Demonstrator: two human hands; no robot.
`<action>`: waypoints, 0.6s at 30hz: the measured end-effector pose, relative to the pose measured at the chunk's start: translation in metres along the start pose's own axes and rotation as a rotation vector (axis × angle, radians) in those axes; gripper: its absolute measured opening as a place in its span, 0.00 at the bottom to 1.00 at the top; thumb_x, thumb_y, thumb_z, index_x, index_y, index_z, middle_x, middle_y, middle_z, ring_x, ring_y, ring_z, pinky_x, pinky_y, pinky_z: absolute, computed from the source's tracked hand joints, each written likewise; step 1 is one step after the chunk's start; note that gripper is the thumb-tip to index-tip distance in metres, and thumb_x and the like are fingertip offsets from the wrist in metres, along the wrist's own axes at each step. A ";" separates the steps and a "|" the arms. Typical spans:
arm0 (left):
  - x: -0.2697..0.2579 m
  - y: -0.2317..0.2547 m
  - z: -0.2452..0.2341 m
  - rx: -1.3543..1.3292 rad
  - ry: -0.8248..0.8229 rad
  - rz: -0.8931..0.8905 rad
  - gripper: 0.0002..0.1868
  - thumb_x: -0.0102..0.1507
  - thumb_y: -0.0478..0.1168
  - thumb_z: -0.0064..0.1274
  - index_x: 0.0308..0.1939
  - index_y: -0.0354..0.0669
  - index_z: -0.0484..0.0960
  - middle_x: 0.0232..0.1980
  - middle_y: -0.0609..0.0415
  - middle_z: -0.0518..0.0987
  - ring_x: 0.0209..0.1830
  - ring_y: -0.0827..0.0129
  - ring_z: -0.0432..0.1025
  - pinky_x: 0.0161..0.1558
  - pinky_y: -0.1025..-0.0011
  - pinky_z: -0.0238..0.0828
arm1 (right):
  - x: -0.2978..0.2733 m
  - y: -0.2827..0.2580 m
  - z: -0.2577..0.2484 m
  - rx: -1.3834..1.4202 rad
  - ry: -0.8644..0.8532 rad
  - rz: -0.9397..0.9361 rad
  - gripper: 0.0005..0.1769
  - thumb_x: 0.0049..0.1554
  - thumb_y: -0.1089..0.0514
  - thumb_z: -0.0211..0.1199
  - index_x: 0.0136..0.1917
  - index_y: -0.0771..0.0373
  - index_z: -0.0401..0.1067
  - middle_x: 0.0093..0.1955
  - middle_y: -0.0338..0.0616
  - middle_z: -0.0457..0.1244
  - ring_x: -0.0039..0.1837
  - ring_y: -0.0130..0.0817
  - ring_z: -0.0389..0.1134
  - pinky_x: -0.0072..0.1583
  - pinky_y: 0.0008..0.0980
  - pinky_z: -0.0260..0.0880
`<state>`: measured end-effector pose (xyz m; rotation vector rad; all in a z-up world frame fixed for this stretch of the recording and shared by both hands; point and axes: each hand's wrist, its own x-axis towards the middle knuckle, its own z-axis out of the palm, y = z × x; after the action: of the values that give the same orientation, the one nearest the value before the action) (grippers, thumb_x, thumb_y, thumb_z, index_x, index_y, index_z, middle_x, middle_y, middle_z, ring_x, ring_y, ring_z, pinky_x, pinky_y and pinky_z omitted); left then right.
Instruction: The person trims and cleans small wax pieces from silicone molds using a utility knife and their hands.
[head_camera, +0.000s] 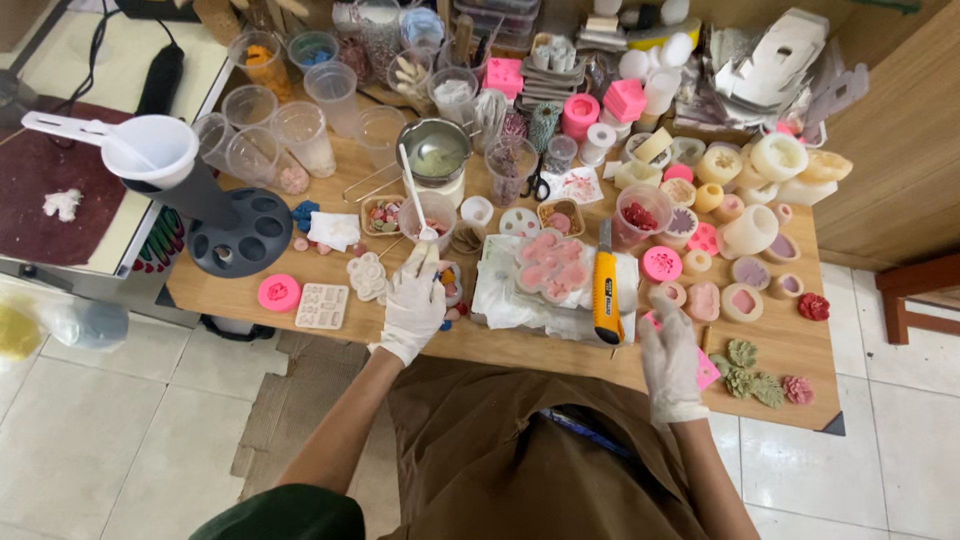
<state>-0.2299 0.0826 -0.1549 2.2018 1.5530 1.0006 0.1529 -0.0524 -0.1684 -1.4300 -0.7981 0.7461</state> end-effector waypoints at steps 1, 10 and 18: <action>0.004 0.000 -0.001 -0.022 -0.030 0.046 0.32 0.61 0.36 0.47 0.71 0.38 0.70 0.71 0.43 0.71 0.62 0.46 0.68 0.62 0.50 0.62 | 0.003 -0.023 0.011 -0.336 -0.094 -0.186 0.29 0.68 0.49 0.56 0.74 0.71 0.63 0.71 0.62 0.58 0.71 0.55 0.59 0.70 0.43 0.57; 0.031 0.075 -0.013 -0.058 -0.086 0.228 0.39 0.63 0.45 0.51 0.76 0.36 0.60 0.75 0.34 0.64 0.67 0.42 0.67 0.67 0.51 0.63 | 0.014 -0.065 0.085 -0.867 -0.289 -0.490 0.49 0.50 0.52 0.70 0.77 0.70 0.52 0.73 0.68 0.53 0.74 0.63 0.54 0.72 0.48 0.57; 0.059 0.139 0.020 -0.045 -0.394 0.182 0.65 0.49 0.59 0.65 0.78 0.38 0.42 0.78 0.29 0.47 0.78 0.36 0.45 0.73 0.44 0.44 | 0.021 -0.039 0.089 -0.901 -0.204 -0.505 0.55 0.47 0.55 0.71 0.79 0.70 0.48 0.76 0.66 0.50 0.75 0.62 0.52 0.72 0.48 0.56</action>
<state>-0.1050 0.0854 -0.0678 2.3611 1.1621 0.5873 0.0888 0.0138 -0.1301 -1.8185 -1.7145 0.1112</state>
